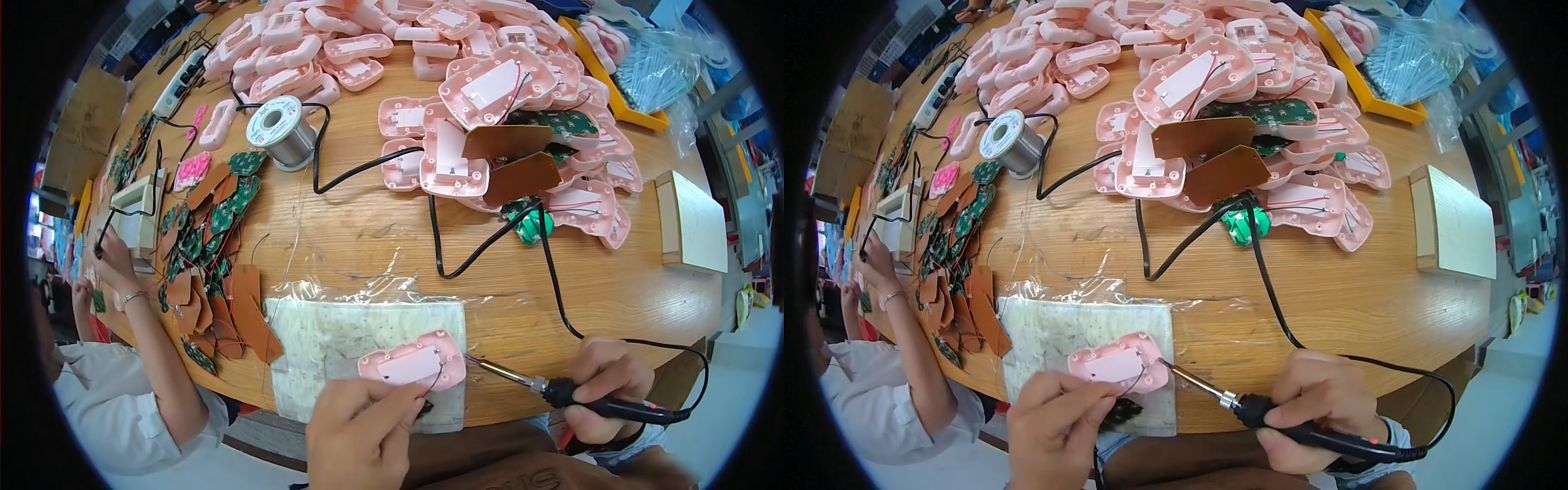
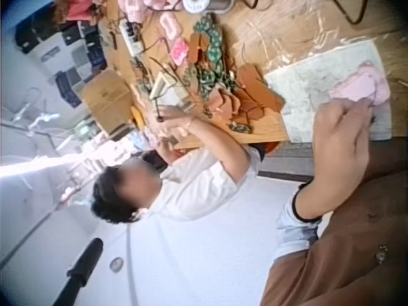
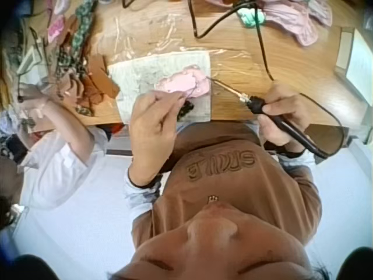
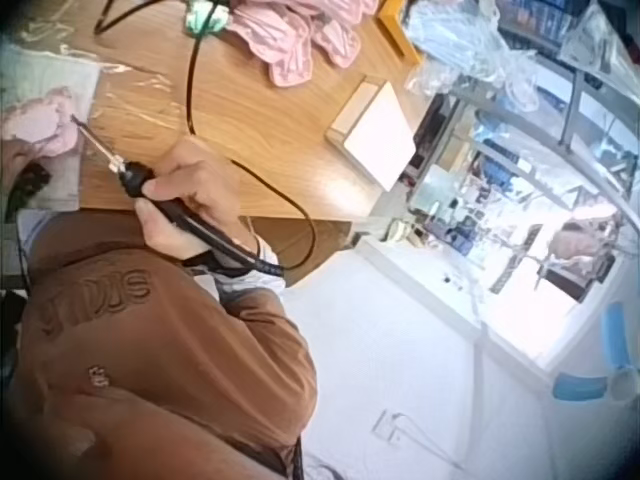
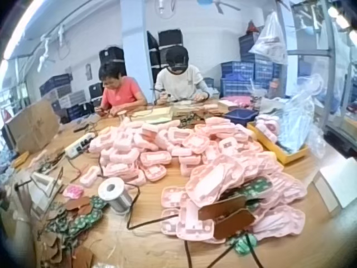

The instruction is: The person uses a soldering iron to attach wires to small pink plastic housings containing circuit boards. They repeatedly pick up a housing, apply solder to the wire contacts, and place the finished unit aside. Other workers at the table perform similar assembly tasks.

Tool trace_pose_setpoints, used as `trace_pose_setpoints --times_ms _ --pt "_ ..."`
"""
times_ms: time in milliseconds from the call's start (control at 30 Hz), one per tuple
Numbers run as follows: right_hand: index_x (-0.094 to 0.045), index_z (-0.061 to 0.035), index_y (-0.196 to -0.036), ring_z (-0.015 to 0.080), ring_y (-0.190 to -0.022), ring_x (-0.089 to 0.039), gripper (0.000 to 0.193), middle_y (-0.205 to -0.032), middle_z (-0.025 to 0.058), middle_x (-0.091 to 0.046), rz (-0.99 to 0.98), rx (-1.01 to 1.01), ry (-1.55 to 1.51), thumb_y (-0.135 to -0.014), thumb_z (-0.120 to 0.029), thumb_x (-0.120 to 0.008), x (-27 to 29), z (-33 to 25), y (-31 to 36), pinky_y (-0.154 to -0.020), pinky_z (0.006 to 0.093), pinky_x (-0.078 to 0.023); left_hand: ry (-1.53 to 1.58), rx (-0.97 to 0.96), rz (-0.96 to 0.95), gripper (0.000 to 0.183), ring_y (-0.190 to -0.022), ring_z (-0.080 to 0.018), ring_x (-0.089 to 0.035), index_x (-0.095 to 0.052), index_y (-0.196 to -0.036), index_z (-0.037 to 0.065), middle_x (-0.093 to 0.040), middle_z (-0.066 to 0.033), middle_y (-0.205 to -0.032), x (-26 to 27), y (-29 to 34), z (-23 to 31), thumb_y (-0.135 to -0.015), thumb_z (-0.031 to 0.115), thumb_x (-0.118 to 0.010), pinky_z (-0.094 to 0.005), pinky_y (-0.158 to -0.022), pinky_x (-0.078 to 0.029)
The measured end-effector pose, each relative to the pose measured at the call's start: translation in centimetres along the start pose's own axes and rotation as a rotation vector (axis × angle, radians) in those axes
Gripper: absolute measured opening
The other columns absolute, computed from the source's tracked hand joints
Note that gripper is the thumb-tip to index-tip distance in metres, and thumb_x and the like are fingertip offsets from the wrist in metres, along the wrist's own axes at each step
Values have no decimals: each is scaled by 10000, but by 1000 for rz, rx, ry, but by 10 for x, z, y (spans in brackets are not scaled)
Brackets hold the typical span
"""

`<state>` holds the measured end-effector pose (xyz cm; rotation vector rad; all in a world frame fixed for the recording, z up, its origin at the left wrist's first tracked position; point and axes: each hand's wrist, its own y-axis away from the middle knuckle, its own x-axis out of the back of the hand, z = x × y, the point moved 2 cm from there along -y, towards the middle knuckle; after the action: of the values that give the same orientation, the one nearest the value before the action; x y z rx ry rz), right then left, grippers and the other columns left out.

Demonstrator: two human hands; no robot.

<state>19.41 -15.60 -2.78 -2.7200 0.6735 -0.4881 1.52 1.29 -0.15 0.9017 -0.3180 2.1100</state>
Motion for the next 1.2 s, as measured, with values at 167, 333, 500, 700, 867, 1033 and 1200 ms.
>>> trace_pose_setpoints --times_ms 167,333,500,700,867,1033,1200 --pt "-548 -70 -858 154 -480 -468 262 -634 51 -545 115 -48 -52 -664 -49 -724 -1 3 4 -440 274 -326 84 167 -104 31 -721 -217 -547 -686 -775 51 -579 -73 -645 -11 -24 0 -758 77 -680 -314 -658 -411" --pt "-551 -72 -864 160 -484 -475 275 -643 52 -551 69 -45 -11 -661 -55 -736 -5 6 3 -444 282 -334 -39 40 -74 66 -611 -207 -498 -649 -703 46 -585 -55 -613 -20 -37 -3 -744 80 -687 -326 -630 -378" --pt "-564 -71 -853 173 -485 -488 269 -645 55 -555 24 -24 6 -654 -49 -743 -11 8 -4 -441 281 -349 -40 94 -126 75 -589 -200 -490 -649 -680 56 -592 -38 -595 -21 -37 -4 -727 96 -692 -325 -638 -369" --pt "-575 -67 -832 184 -482 -494 256 -632 53 -544 -51 -10 2 -640 -38 -743 -16 8 -13 -431 279 -359 -64 122 -159 99 -572 -207 -492 -642 -651 52 -588 -49 -576 -20 -42 -2 -714 110 -692 -320 -649 -374" --pt "-577 -61 -834 184 -480 -489 256 -631 56 -536 -142 18 -2 -636 -32 -737 -12 9 -17 -429 282 -356 -52 146 -184 103 -579 -207 -501 -639 -652 48 -590 -56 -570 -20 -44 -1 -713 110 -694 -319 -654 -379" --pt "-563 -61 -832 182 -479 -477 266 -627 62 -530 9 20 -4 -636 -30 -740 -9 8 -13 -432 285 -345 -51 124 -148 112 -578 -206 -500 -633 -646 43 -590 -57 -568 -19 -44 -1 -710 111 -697 -320 -636 -385" --pt "-550 -65 -831 168 -475 -459 255 -624 58 -529 42 -1 -15 -654 -45 -733 -6 8 -7 -432 285 -324 -60 114 -157 112 -599 -216 -517 -621 -636 54 -581 -44 -573 -21 -41 -4 -704 109 -691 -340 -629 -395"
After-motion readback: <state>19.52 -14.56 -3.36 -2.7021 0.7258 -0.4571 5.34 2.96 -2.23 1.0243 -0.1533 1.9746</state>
